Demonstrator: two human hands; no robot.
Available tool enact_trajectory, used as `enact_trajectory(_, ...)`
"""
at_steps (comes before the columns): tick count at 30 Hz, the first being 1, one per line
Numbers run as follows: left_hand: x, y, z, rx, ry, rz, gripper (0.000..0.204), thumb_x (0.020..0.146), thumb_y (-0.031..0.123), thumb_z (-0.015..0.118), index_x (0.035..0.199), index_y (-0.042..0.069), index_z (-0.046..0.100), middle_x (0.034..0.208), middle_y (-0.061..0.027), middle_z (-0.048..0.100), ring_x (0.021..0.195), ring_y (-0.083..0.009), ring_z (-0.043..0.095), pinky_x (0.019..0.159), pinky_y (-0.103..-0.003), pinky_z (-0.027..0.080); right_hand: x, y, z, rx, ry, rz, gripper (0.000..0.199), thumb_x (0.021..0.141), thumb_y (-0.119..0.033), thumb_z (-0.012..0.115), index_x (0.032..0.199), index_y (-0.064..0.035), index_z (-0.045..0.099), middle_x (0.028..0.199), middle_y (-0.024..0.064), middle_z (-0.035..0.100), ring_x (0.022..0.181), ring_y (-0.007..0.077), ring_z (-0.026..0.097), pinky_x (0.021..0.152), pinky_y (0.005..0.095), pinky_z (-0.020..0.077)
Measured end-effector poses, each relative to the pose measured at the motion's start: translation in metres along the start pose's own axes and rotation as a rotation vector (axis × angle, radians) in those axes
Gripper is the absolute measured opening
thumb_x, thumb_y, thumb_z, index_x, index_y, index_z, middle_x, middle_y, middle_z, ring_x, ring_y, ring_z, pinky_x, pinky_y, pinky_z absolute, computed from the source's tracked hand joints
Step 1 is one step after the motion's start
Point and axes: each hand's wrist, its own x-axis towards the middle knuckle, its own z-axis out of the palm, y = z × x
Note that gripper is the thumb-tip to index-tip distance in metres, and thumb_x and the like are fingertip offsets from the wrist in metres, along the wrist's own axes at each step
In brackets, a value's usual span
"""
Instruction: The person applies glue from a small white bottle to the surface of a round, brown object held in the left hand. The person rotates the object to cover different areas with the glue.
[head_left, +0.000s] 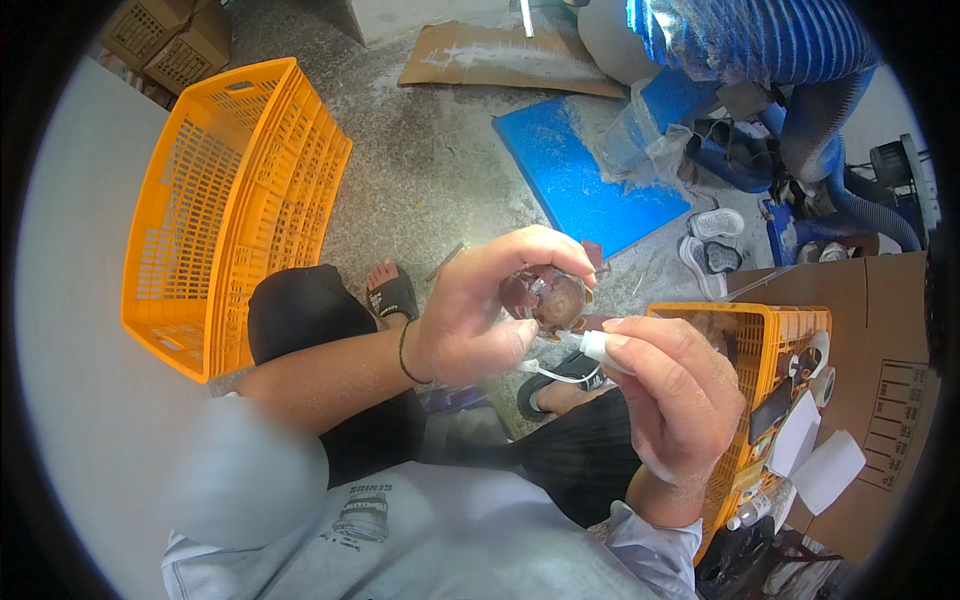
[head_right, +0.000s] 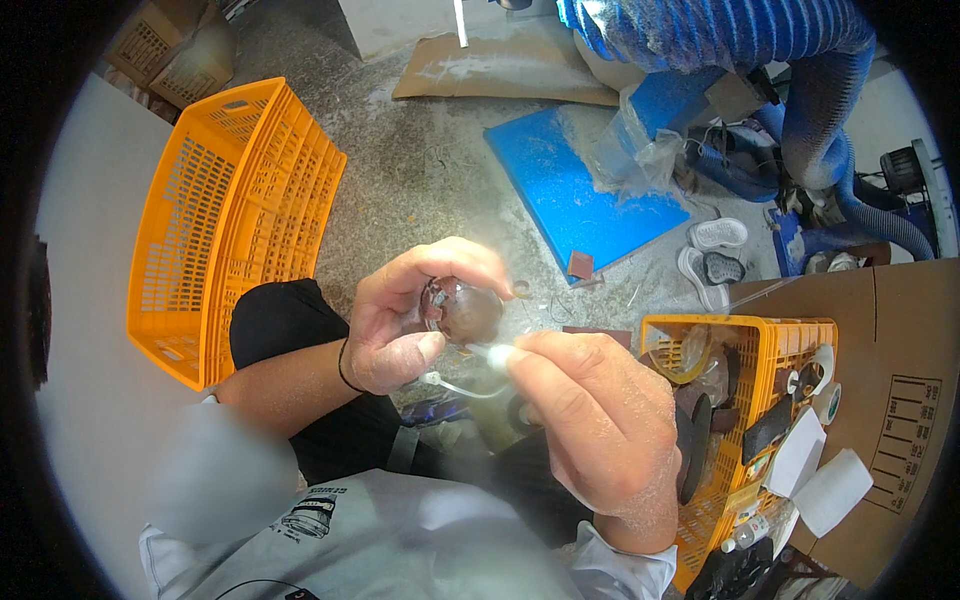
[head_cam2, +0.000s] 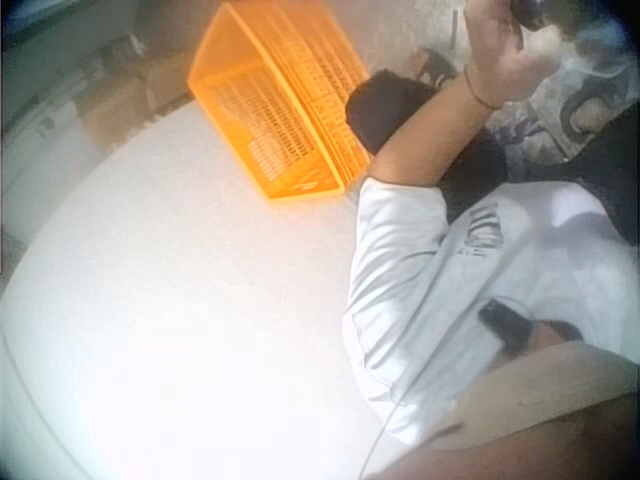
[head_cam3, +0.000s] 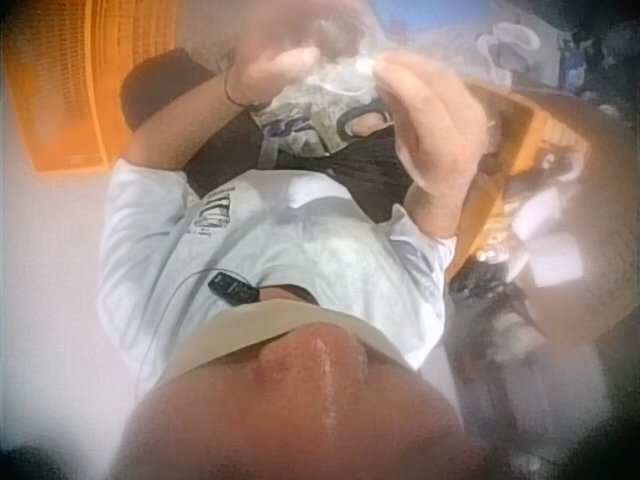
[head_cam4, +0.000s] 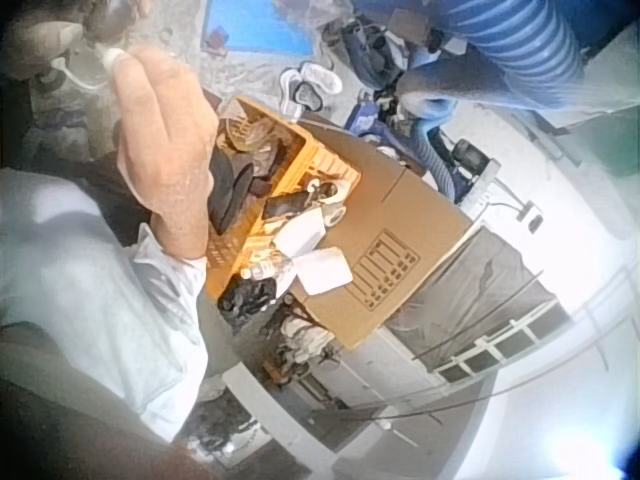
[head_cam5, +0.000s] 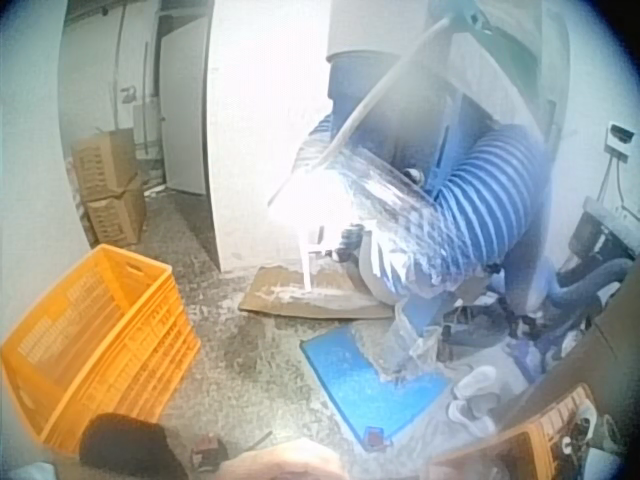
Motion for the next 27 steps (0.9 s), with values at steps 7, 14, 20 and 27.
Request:
enact_trajectory(7,0.001,0.003,-0.001,0.087,-0.026,0.003,0.052,0.083,0.020,0.057,0.127,-0.008,0.055,0.124,-0.0209,0.060,0.115,-0.0261,0.057,0.103,-0.040,0.043,0.001,0.000,0.001,0.033,-0.017,-0.019,0.020,0.083,-0.004,0.078,0.099,0.0025,0.068,0.089,0.0184,0.072,0.076,0.0297,0.072,0.065,0.0335,0.0563)
enact_trajectory(14,0.001,0.002,0.002,0.023,0.008,-0.007,0.052,0.084,0.022,0.058,0.126,-0.008,0.055,0.123,-0.0211,0.060,0.115,-0.0263,0.058,0.103,-0.040,0.043,0.001,0.001,-0.001,0.009,0.005,-0.001,0.019,0.083,-0.004,0.077,0.099,0.0018,0.068,0.090,0.0182,0.072,0.076,0.0304,0.072,0.066,0.0336,0.0563)
enact_trajectory(20,0.002,-0.001,0.005,-0.061,0.056,0.027,0.052,0.087,0.027,0.062,0.125,-0.008,0.055,0.123,-0.0215,0.061,0.115,-0.0264,0.058,0.103,-0.040,0.044,-0.002,0.004,-0.002,0.030,-0.020,-0.002,0.020,0.084,-0.004,0.077,0.100,0.0023,0.067,0.092,0.0189,0.072,0.078,0.0297,0.072,0.066,0.0330,0.0565)
enact_trajectory(27,0.012,0.000,0.007,-0.224,0.134,0.049,0.054,0.088,0.028,0.065,0.128,-0.007,0.054,0.123,-0.0203,0.061,0.113,-0.0234,0.060,0.100,-0.036,0.047,-0.008,0.021,0.005,1.123,0.195,0.565,0.039,0.088,-0.008,0.078,0.119,0.0048,0.059,0.097,0.0177,0.067,0.069,0.0198,0.066,0.053,0.0270,0.0522)
